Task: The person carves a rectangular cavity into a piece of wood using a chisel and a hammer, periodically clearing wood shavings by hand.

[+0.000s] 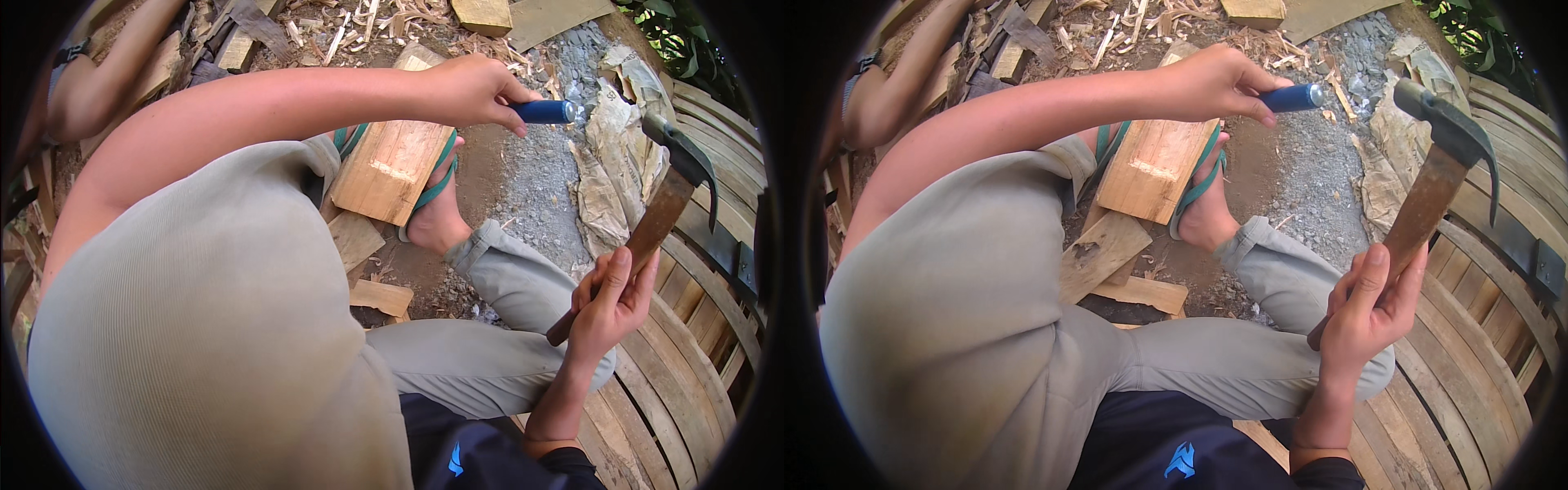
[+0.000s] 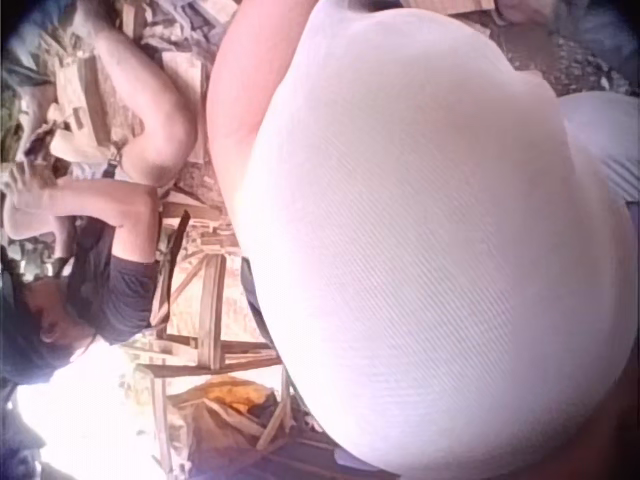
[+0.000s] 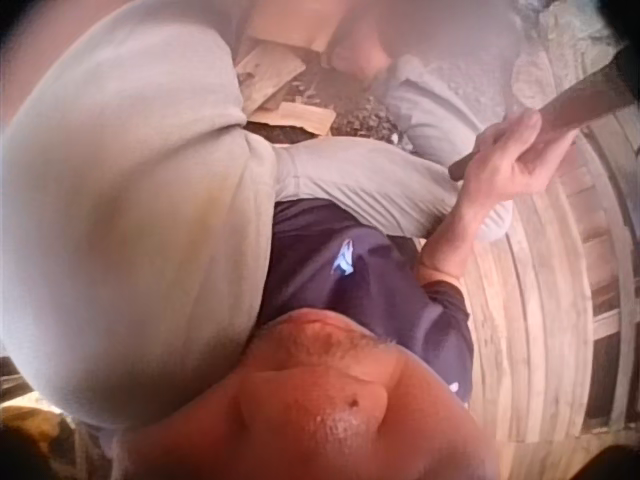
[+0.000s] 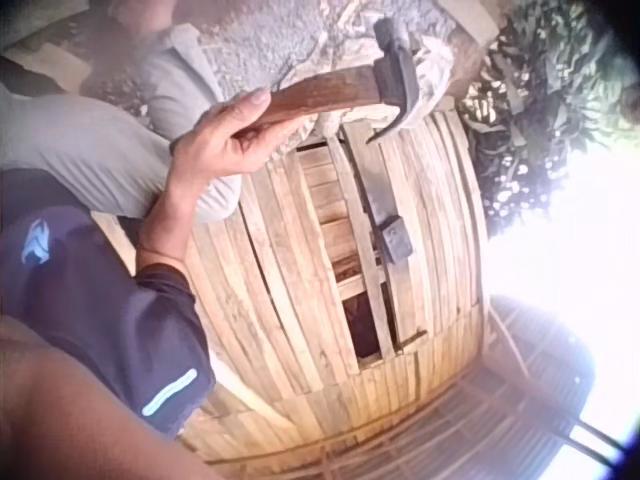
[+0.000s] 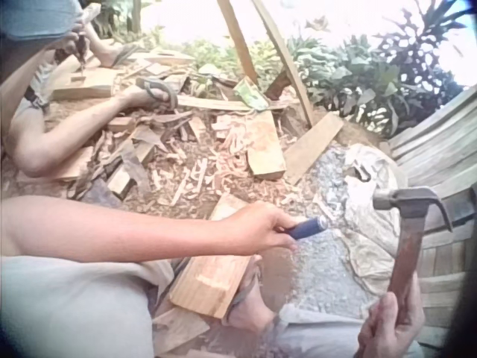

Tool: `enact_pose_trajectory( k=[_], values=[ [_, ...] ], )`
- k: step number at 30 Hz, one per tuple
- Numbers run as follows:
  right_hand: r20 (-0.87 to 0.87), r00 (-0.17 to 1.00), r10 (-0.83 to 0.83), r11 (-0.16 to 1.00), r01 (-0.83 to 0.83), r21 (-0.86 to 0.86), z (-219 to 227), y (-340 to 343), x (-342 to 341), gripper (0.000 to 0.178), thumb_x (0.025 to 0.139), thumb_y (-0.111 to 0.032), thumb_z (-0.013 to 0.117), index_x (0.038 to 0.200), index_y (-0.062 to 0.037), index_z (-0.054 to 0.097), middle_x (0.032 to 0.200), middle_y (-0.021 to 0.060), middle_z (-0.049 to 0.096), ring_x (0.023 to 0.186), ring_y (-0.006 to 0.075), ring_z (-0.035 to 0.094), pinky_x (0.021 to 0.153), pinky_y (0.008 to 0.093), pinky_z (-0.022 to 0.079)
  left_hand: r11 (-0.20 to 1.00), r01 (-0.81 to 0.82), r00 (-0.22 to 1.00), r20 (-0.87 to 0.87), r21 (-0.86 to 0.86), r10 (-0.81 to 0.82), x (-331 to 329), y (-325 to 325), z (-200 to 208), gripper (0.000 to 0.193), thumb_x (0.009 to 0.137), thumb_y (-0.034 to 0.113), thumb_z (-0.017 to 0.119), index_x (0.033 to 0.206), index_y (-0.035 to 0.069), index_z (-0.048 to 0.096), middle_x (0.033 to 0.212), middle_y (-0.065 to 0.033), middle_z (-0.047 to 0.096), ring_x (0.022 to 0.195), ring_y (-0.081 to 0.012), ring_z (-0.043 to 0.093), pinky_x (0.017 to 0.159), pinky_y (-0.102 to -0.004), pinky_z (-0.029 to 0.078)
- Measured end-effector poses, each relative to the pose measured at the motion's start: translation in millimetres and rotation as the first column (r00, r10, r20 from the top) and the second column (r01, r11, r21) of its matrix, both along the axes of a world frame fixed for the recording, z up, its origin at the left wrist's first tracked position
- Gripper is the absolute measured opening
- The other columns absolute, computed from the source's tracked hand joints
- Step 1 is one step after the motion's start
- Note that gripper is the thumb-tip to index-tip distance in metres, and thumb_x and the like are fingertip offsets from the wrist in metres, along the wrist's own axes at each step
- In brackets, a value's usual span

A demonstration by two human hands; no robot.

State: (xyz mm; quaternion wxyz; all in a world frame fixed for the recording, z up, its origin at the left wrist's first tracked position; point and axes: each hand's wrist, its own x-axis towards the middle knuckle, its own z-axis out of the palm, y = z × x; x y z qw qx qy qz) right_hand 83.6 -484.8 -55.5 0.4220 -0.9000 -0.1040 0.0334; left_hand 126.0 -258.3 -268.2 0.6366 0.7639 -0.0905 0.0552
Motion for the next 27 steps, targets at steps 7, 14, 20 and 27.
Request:
enact_pose_trajectory(
  k=[7,14,20,27],
  values=[
    [-0.103,0.994,0.037,0.999,-0.036,0.006,4.4,-5.5,4.4,0.049,0.106,-0.014,0.059,0.151,-0.0012,0.047,0.077,-0.0040,0.054,0.058,0.0001,0.042,0.049,0.0182,0.031,0.999,0.012,1.000,-0.011,0.041,-0.012,2.5,2.4,4.9,0.047,0.083,0.033,0.084,0.125,0.014,0.073,0.101,-0.0125,0.077,0.085,-0.0181,0.074,0.079,-0.0331,0.055],
    [-0.114,0.993,0.009,1.000,-0.008,0.003,1.5,-5.5,4.3,0.048,0.106,-0.014,0.059,0.150,-0.0015,0.047,0.076,-0.0045,0.053,0.055,-0.0002,0.041,0.046,0.0186,0.029,0.999,-0.002,1.000,0.028,0.043,0.001,8.0,-5.2,-1.6,0.048,0.082,0.036,0.084,0.127,0.026,0.073,0.094,-0.0109,0.077,0.083,-0.0232,0.074,0.077,-0.0350,0.055],
    [-0.129,0.990,-0.052,0.990,0.034,-0.138,-2.6,-1.5,3.2,0.045,0.105,-0.013,0.059,0.148,-0.0008,0.051,0.072,-0.0031,0.054,0.048,-0.0006,0.038,0.040,0.0191,0.027,1.000,-0.015,0.999,0.039,0.008,0.015,4.2,-5.3,-3.8,0.049,0.081,0.039,0.084,0.127,0.026,0.073,0.093,-0.0102,0.077,0.078,-0.0239,0.073,0.074,-0.0352,0.054],
    [-0.275,0.961,-0.029,0.995,0.001,-0.100,-2.5,4.1,3.4,0.047,0.105,-0.014,0.060,0.148,-0.0004,0.049,0.074,-0.0022,0.054,0.049,0.0002,0.038,0.042,0.0184,0.027,0.999,-0.019,1.000,0.011,0.038,0.019,6.3,-4.3,-3.3,0.048,0.082,0.039,0.083,0.127,0.026,0.073,0.093,-0.0114,0.077,0.076,-0.0236,0.071,0.073,-0.0362,0.054]
  ],
)
